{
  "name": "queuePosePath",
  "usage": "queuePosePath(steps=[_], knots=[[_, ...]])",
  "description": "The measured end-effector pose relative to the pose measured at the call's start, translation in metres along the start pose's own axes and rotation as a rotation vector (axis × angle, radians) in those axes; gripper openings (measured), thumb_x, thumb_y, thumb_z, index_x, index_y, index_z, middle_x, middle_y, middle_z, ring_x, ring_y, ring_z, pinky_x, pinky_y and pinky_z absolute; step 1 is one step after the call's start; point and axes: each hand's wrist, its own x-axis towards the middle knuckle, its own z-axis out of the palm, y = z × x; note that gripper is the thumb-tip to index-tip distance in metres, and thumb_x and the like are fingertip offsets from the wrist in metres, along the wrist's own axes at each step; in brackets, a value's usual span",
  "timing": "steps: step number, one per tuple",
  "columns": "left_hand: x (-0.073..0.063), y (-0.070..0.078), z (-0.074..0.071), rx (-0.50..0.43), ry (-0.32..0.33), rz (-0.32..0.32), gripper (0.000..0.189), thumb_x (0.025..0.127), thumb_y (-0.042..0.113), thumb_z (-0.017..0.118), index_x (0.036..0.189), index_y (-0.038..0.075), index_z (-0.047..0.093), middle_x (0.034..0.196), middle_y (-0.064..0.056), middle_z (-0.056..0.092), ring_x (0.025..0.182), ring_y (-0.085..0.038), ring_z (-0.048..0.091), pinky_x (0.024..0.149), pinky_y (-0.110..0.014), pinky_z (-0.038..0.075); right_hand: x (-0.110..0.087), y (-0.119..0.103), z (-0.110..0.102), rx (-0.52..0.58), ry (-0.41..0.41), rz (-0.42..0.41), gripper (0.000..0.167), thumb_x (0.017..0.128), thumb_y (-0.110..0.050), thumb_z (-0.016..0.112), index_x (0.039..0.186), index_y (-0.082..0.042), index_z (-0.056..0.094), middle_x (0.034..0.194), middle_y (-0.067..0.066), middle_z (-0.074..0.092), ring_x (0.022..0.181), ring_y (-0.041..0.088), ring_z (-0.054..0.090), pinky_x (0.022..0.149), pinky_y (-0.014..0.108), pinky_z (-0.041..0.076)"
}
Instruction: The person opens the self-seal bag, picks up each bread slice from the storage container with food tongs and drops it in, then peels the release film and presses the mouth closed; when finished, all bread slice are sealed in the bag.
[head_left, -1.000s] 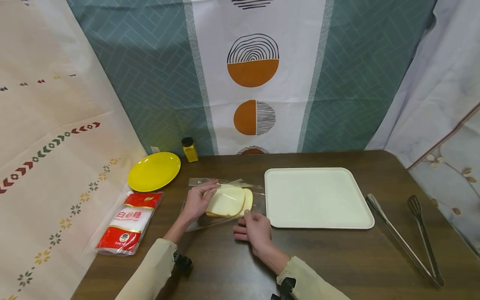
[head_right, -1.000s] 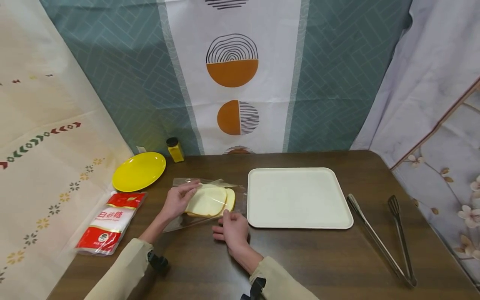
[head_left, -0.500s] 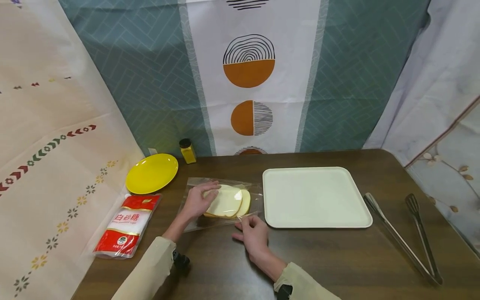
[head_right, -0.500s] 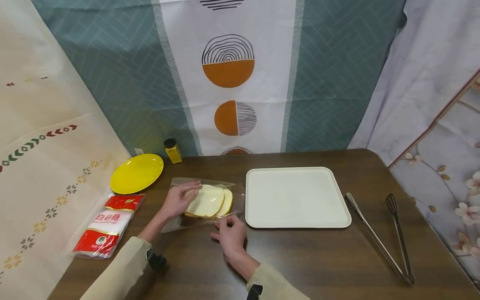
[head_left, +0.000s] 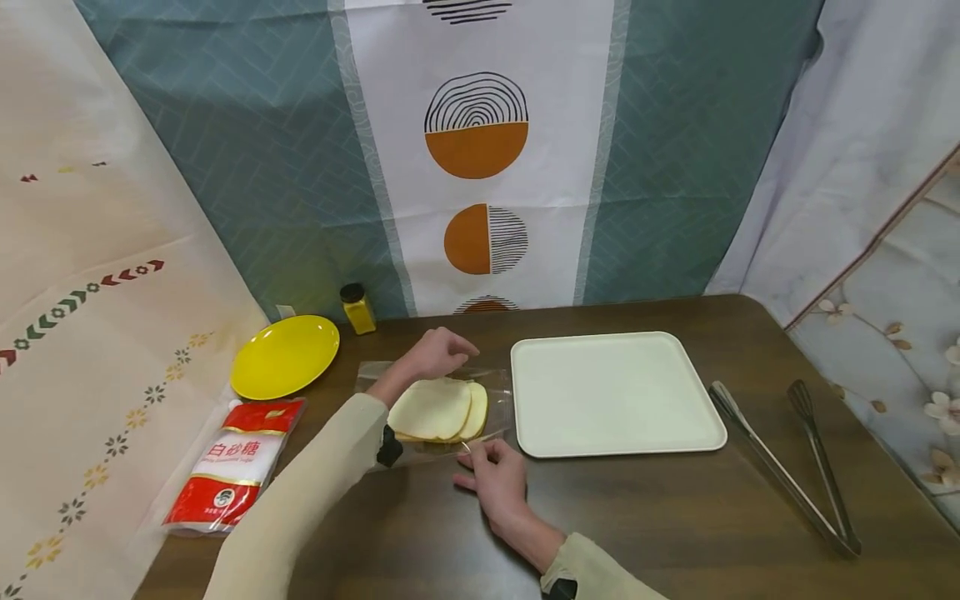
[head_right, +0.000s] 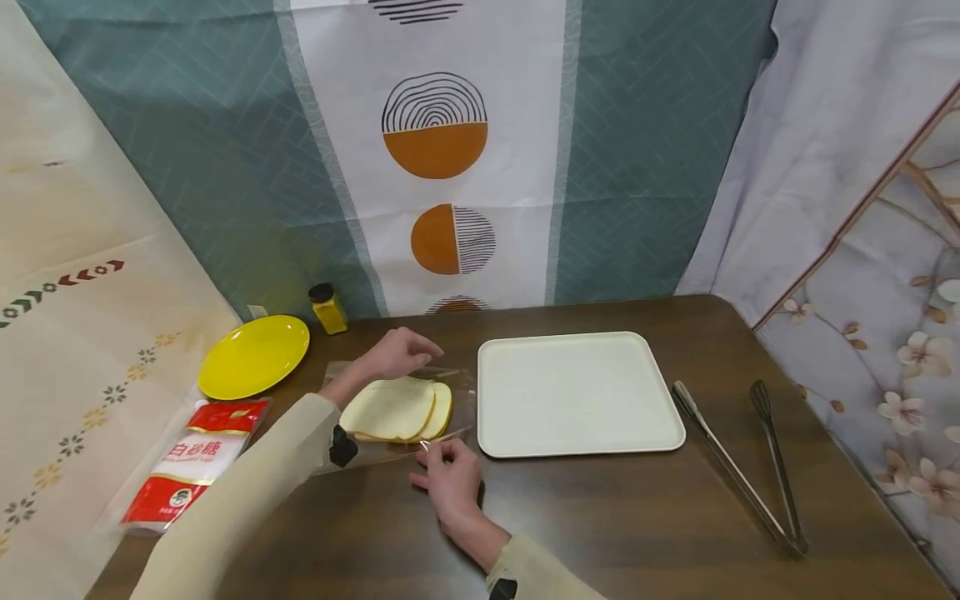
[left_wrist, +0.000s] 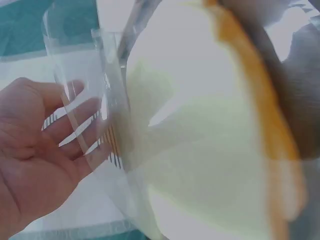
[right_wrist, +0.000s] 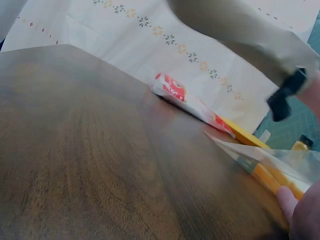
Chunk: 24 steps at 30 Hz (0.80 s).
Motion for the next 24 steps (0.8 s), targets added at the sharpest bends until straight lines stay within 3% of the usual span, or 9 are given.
queuePosePath(steps=[5,9,15,24], knots=[[0.023,0.005,0.003,0.02,-0.19,0.003,0.026,0.098,0.004,0.061,0.12,0.006,0.074,0.117,-0.006,0.071,0.109,-0.021,0.066,0.088,-0.033,0.054,-0.001,0.002,-0.001,-0.004,-0.007,0.004,0.019,0.1,-0.003,0.053,0.09,0.013,0.055,0.108,0.029,0.061,0.097,0.041,0.069,0.067,0.039,0.06],[0.032,0.009,0.006,-0.009,-0.266,0.007,0.024,0.096,0.003,0.064,0.118,0.006,0.075,0.112,-0.005,0.073,0.105,-0.018,0.067,0.088,-0.032,0.054,0.001,0.003,-0.003,-0.007,-0.01,0.0,0.02,0.101,-0.004,0.053,0.09,0.013,0.055,0.11,0.029,0.06,0.096,0.043,0.069,0.067,0.039,0.06],[0.032,0.008,0.007,-0.026,-0.303,-0.024,0.024,0.095,0.0,0.065,0.117,0.004,0.075,0.11,-0.005,0.074,0.103,-0.016,0.067,0.086,-0.03,0.055,0.001,0.005,-0.002,-0.014,-0.017,0.002,0.021,0.101,-0.004,0.053,0.09,0.013,0.054,0.11,0.03,0.06,0.097,0.043,0.069,0.068,0.039,0.06],[0.034,0.008,0.009,-0.017,-0.268,-0.001,0.02,0.094,-0.002,0.066,0.108,0.004,0.078,0.098,-0.003,0.076,0.089,-0.014,0.069,0.077,-0.027,0.056,-0.002,0.005,-0.001,-0.002,-0.013,0.0,0.019,0.1,-0.004,0.054,0.09,0.012,0.056,0.106,0.028,0.063,0.097,0.042,0.069,0.068,0.039,0.06]])
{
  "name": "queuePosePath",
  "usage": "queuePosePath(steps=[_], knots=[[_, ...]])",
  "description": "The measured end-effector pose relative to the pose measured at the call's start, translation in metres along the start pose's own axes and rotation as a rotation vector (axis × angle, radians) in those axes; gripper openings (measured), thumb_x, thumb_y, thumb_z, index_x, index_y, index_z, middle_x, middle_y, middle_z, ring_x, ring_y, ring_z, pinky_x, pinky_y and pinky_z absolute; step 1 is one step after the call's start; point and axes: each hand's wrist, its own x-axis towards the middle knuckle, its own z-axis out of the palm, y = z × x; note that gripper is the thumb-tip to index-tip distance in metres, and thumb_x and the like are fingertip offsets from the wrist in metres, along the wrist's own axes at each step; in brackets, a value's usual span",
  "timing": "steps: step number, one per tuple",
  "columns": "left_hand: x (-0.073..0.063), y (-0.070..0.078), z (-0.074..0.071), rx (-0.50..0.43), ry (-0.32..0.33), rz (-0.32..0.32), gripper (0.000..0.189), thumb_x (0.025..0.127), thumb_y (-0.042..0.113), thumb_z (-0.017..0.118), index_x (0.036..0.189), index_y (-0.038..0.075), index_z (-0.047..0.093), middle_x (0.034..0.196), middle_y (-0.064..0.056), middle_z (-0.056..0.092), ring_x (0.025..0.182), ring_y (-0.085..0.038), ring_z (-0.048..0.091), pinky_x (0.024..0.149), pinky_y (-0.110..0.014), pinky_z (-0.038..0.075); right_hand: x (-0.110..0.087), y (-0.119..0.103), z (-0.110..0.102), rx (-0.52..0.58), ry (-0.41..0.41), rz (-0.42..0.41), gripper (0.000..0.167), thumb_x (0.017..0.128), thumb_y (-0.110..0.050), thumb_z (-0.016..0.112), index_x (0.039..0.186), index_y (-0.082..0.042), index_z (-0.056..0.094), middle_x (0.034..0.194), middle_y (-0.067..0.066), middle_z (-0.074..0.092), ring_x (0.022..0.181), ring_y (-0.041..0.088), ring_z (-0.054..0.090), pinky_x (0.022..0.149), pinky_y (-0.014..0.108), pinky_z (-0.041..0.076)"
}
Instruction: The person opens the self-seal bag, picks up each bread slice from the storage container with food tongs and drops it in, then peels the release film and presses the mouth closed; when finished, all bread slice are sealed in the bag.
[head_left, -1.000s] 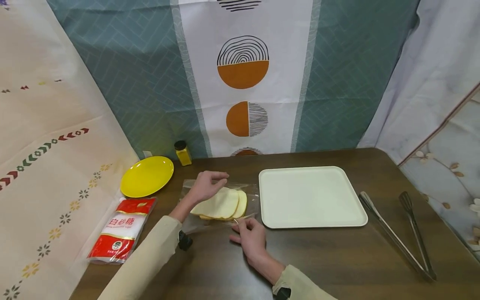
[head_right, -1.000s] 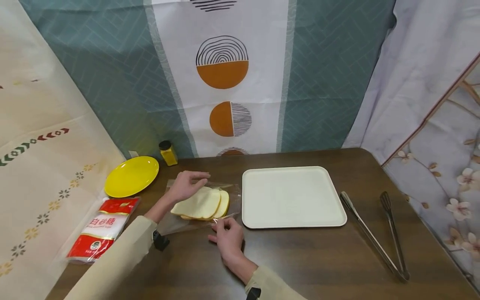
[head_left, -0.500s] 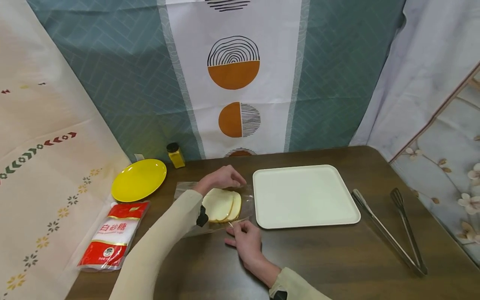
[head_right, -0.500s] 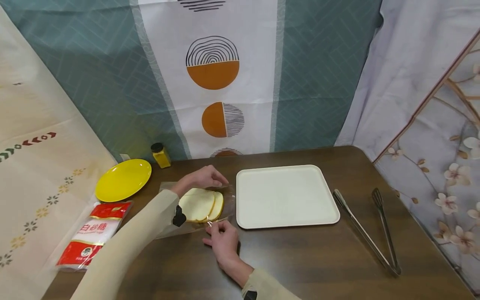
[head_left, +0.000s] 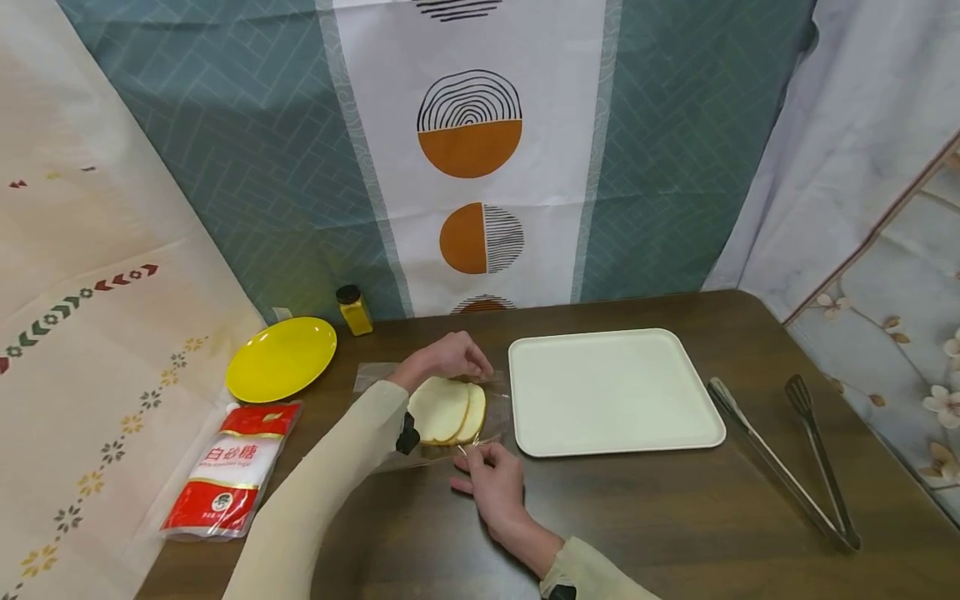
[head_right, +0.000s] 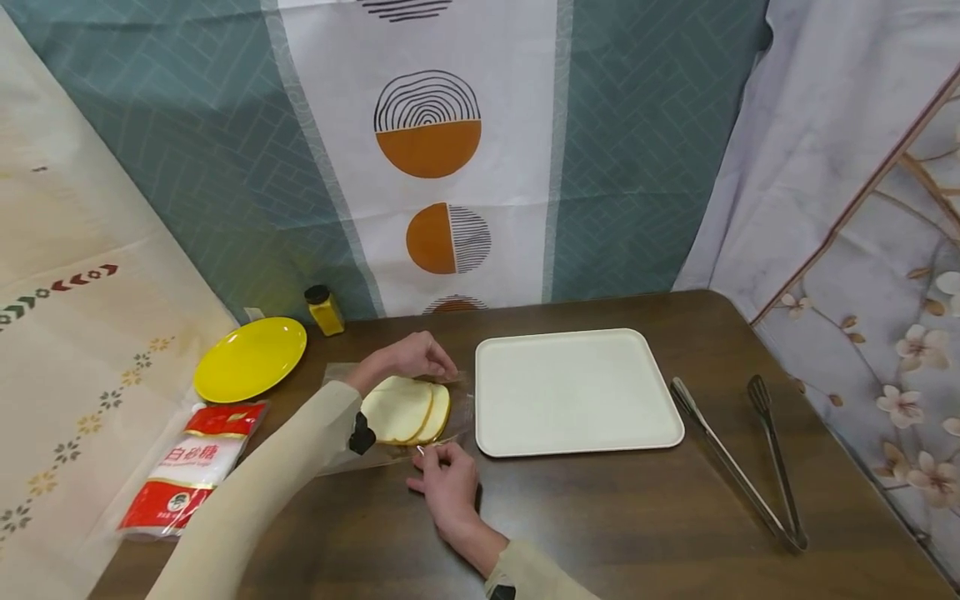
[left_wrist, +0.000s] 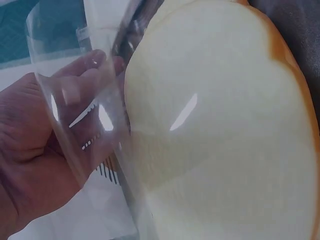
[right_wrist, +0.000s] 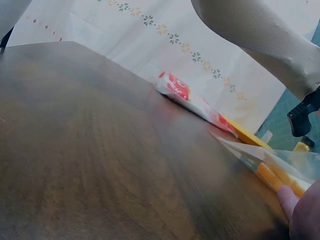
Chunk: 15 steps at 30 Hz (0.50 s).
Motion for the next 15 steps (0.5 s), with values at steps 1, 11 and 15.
queuePosePath(steps=[1,11,15], knots=[[0.0,-0.001,0.0,-0.001,0.005,0.004,0.02,0.094,-0.002,0.066,0.107,0.004,0.079,0.097,-0.003,0.075,0.088,-0.014,0.069,0.077,-0.027,0.056,-0.001,0.0,0.0,-0.001,0.001,-0.001,0.019,0.1,-0.004,0.054,0.09,0.012,0.056,0.104,0.027,0.064,0.096,0.042,0.069,0.069,0.039,0.06],[-0.011,-0.001,-0.004,-0.039,0.052,-0.006,0.021,0.095,0.0,0.064,0.11,0.005,0.078,0.101,-0.002,0.075,0.093,-0.013,0.068,0.08,-0.028,0.055,-0.007,0.003,0.004,0.111,0.069,0.002,0.007,0.092,0.005,0.053,0.089,0.012,0.054,0.098,0.026,0.064,0.094,0.039,0.07,0.078,0.037,0.058],[-0.015,-0.001,-0.003,-0.046,0.066,-0.008,0.019,0.094,0.001,0.066,0.109,0.005,0.078,0.101,-0.002,0.074,0.093,-0.014,0.066,0.08,-0.027,0.054,-0.006,0.005,0.004,0.204,0.114,0.016,0.007,0.089,0.012,0.054,0.089,0.01,0.048,0.098,0.028,0.063,0.089,0.033,0.071,0.078,0.036,0.058]])
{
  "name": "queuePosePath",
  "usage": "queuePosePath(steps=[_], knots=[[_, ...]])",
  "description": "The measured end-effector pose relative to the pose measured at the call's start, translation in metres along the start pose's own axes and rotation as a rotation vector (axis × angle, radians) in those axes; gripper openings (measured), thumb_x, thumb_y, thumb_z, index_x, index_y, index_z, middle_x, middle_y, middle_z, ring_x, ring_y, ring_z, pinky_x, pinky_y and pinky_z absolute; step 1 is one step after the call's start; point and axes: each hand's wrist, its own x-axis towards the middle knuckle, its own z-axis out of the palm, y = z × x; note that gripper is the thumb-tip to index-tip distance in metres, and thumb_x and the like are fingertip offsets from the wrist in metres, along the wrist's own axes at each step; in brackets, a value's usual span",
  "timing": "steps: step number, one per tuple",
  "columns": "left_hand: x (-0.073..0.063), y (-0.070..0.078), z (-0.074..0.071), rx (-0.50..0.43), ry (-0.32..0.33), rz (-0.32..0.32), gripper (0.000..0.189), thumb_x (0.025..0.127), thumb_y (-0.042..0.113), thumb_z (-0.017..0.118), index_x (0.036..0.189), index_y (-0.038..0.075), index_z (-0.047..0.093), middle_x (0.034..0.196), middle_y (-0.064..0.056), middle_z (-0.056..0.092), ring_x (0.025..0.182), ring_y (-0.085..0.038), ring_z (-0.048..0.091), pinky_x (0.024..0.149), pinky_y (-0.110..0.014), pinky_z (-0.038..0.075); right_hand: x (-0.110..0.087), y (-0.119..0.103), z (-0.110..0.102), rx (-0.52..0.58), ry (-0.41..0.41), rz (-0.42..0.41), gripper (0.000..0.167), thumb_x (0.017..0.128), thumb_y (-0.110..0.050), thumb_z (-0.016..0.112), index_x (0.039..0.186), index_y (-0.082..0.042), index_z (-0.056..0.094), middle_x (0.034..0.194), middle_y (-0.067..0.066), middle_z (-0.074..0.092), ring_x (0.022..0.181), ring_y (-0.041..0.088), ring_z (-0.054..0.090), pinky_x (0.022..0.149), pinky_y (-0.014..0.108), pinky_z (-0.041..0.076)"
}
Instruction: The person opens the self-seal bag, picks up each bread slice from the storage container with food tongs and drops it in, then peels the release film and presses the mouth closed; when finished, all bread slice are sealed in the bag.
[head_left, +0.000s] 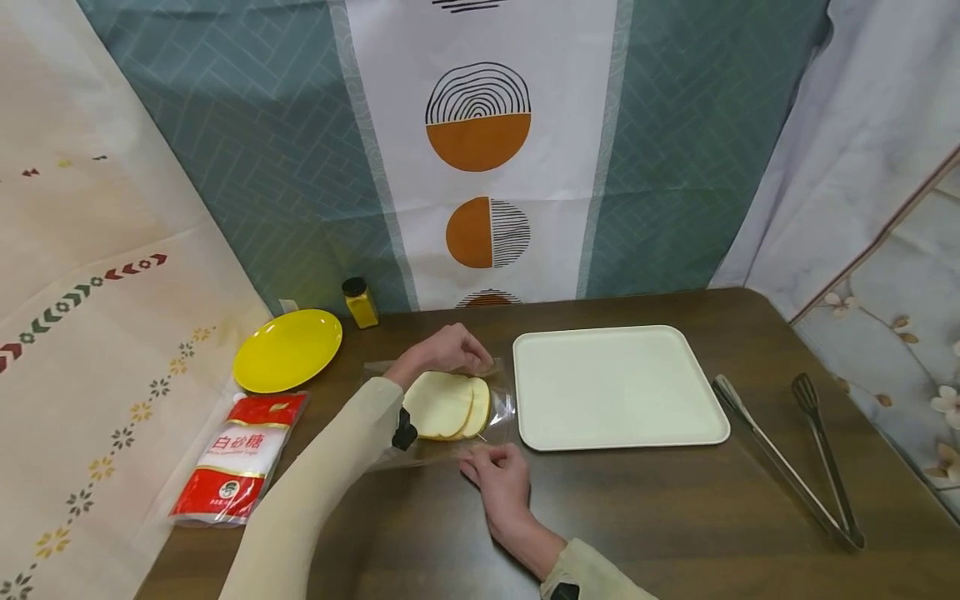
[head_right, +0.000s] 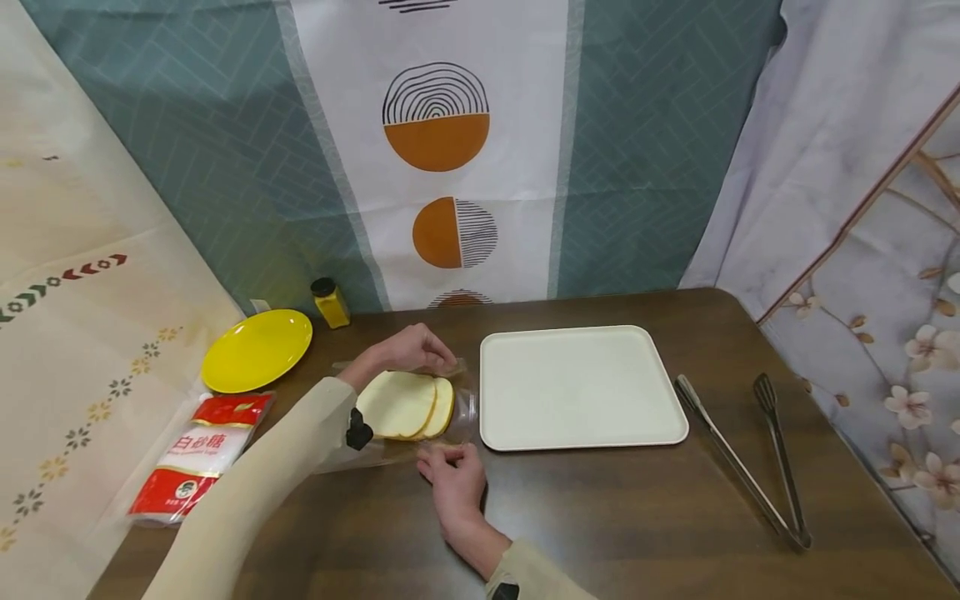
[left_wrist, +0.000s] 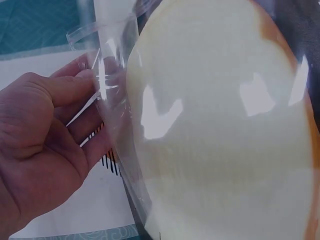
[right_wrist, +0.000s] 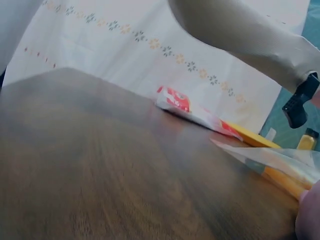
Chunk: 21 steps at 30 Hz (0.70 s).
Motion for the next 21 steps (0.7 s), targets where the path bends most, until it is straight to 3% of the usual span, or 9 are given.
queuePosePath(steps=[7,12,21], knots=[[-0.004,0.001,0.0,-0.031,0.015,0.004,0.017,0.094,0.002,0.068,0.108,0.004,0.078,0.1,-0.003,0.075,0.09,-0.015,0.067,0.08,-0.03,0.056,0.003,0.0,-0.002,0.049,-0.002,0.046,0.023,0.091,0.01,0.059,0.107,0.01,0.042,0.095,0.027,0.067,0.081,0.024,0.071,0.077,0.036,0.059],[-0.007,-0.001,-0.004,-0.067,0.025,0.007,0.017,0.095,0.003,0.066,0.108,0.003,0.078,0.099,-0.004,0.075,0.088,-0.015,0.069,0.08,-0.032,0.057,0.002,-0.004,-0.003,0.046,-0.006,0.067,0.019,0.092,0.007,0.062,0.104,0.011,0.048,0.093,0.025,0.07,0.079,0.021,0.071,0.075,0.035,0.059],[-0.021,-0.003,-0.02,-0.206,0.123,0.009,0.021,0.098,0.001,0.06,0.113,0.001,0.075,0.102,-0.008,0.074,0.09,-0.02,0.072,0.08,-0.035,0.058,0.003,-0.013,-0.008,0.021,-0.046,-0.016,0.016,0.092,0.009,0.064,0.102,0.013,0.052,0.098,0.033,0.068,0.083,0.027,0.073,0.074,0.038,0.059]])
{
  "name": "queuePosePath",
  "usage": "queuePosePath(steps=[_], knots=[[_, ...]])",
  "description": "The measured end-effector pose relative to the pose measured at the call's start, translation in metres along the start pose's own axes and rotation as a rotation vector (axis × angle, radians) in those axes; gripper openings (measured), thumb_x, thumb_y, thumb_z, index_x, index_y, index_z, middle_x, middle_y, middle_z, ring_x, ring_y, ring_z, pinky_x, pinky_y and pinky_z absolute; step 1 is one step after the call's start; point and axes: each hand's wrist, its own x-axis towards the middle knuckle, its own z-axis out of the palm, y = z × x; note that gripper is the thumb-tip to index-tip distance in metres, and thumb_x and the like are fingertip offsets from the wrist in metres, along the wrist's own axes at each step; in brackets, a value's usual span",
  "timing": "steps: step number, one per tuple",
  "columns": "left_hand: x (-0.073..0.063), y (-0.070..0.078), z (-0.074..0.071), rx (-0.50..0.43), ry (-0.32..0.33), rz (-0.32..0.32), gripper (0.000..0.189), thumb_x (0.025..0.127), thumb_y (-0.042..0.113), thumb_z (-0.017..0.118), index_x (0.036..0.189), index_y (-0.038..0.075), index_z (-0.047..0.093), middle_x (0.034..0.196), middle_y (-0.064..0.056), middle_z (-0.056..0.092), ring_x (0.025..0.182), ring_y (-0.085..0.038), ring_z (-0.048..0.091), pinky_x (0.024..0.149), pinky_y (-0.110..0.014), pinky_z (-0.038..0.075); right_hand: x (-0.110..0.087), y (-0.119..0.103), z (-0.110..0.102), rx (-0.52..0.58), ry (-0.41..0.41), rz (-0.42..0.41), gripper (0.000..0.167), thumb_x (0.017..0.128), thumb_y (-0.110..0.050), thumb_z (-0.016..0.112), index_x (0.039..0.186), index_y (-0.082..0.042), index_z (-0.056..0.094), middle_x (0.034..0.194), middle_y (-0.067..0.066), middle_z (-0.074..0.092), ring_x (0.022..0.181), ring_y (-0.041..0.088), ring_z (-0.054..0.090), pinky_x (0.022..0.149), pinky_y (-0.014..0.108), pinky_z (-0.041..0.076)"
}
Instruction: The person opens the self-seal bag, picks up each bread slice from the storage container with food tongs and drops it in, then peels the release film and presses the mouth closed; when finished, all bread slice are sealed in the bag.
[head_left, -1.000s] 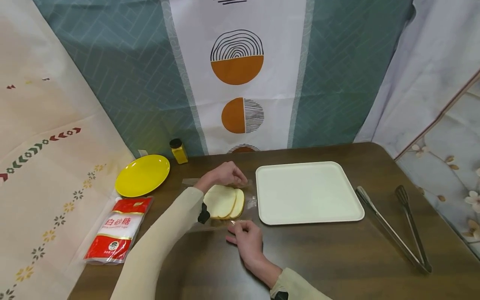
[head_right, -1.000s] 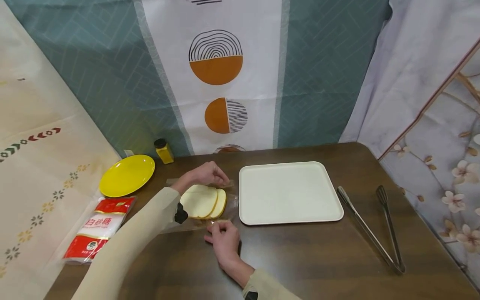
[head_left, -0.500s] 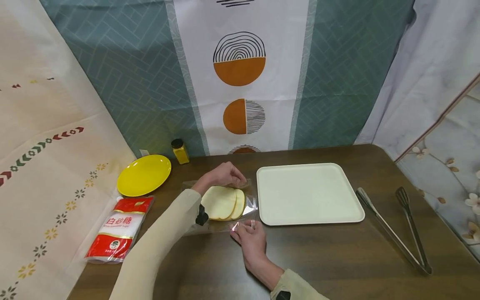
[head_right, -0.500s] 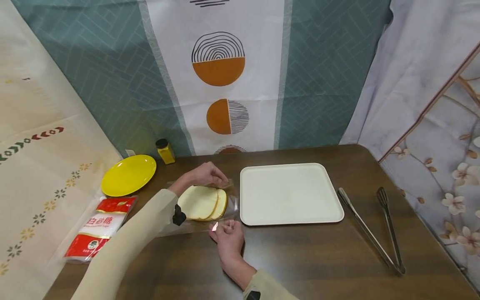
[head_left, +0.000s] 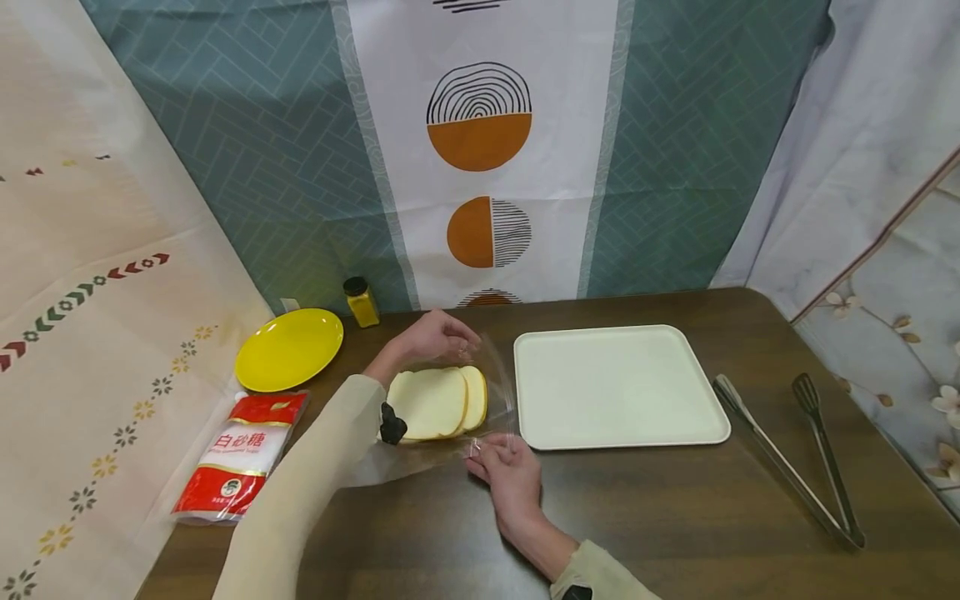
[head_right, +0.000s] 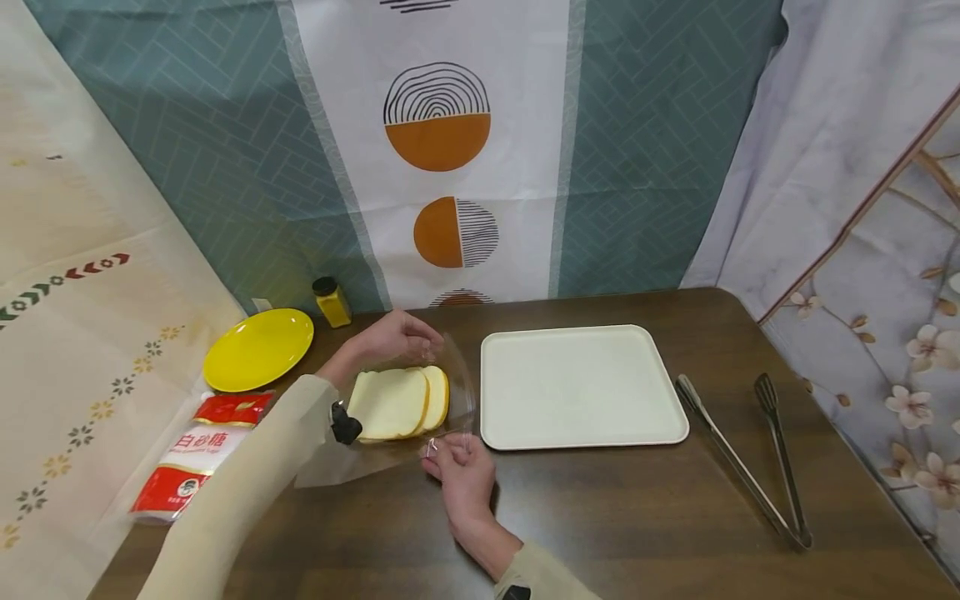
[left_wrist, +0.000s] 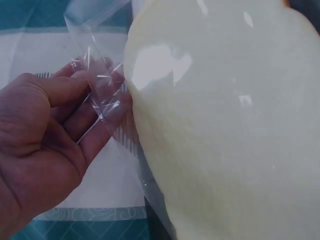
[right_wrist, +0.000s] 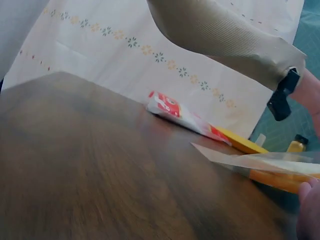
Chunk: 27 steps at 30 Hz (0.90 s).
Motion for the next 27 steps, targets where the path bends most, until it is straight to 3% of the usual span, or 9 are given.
queuePosePath(steps=[6,16,27], knots=[[-0.018,-0.002,-0.015,-0.131,0.046,0.028,0.024,0.1,0.0,0.057,0.12,-0.006,0.069,0.111,-0.016,0.072,0.096,-0.026,0.072,0.081,-0.039,0.058,0.003,-0.012,-0.008,-0.097,-0.048,-0.109,0.011,0.091,0.01,0.063,0.099,0.012,0.056,0.097,0.032,0.069,0.082,0.033,0.073,0.072,0.039,0.06],[-0.057,0.001,-0.034,-0.308,0.2,0.081,0.027,0.101,0.0,0.057,0.125,-0.008,0.065,0.114,-0.022,0.07,0.096,-0.031,0.072,0.08,-0.04,0.058,0.016,-0.055,-0.022,-0.295,-0.113,-0.337,0.01,0.091,0.01,0.063,0.1,0.013,0.06,0.092,0.025,0.072,0.075,0.018,0.072,0.066,0.033,0.06],[-0.108,0.018,-0.022,-0.412,0.384,0.155,0.03,0.101,0.003,0.058,0.129,-0.007,0.062,0.121,-0.019,0.068,0.102,-0.027,0.071,0.089,-0.039,0.054,0.019,-0.116,-0.026,-0.489,-0.183,-0.537,0.007,0.092,0.007,0.066,0.099,0.006,0.066,0.094,0.019,0.074,0.077,0.028,0.073,0.063,0.028,0.058]])
